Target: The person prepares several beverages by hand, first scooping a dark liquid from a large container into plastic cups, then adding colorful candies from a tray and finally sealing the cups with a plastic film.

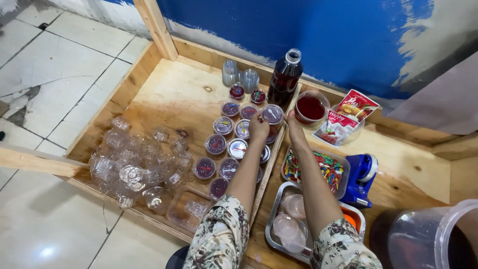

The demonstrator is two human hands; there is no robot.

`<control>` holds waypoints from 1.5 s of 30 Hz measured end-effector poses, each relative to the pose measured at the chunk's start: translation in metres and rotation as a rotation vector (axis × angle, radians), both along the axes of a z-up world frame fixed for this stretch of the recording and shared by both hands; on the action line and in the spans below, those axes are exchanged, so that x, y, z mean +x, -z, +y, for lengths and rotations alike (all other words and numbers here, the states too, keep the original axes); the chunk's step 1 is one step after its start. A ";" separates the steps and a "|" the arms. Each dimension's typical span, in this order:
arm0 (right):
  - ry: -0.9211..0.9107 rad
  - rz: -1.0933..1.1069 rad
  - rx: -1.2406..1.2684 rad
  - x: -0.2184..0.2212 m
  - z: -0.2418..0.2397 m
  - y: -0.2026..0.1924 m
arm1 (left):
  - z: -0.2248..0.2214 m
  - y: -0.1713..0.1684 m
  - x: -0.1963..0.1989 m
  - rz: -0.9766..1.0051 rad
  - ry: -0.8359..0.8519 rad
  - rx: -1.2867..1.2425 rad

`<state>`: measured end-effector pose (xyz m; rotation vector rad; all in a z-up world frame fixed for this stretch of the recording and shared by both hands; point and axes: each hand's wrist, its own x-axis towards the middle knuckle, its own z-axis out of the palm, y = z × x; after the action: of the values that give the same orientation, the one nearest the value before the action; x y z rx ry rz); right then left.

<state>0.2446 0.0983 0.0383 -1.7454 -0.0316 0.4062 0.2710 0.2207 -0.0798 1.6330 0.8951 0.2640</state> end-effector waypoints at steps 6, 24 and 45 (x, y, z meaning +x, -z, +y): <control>0.020 0.105 -0.264 0.010 0.010 -0.016 | 0.003 -0.008 0.005 0.011 0.030 0.050; -0.015 0.046 -0.400 0.021 -0.002 0.017 | 0.004 -0.018 -0.001 0.028 0.112 0.077; -0.095 -0.540 -0.463 -0.155 -0.156 0.041 | -0.120 -0.069 -0.198 -0.277 0.074 -0.121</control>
<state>0.0896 -0.0578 -0.0023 -2.2755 -0.4380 -0.0084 0.0732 0.1008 -0.0104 1.4715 0.6266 0.3680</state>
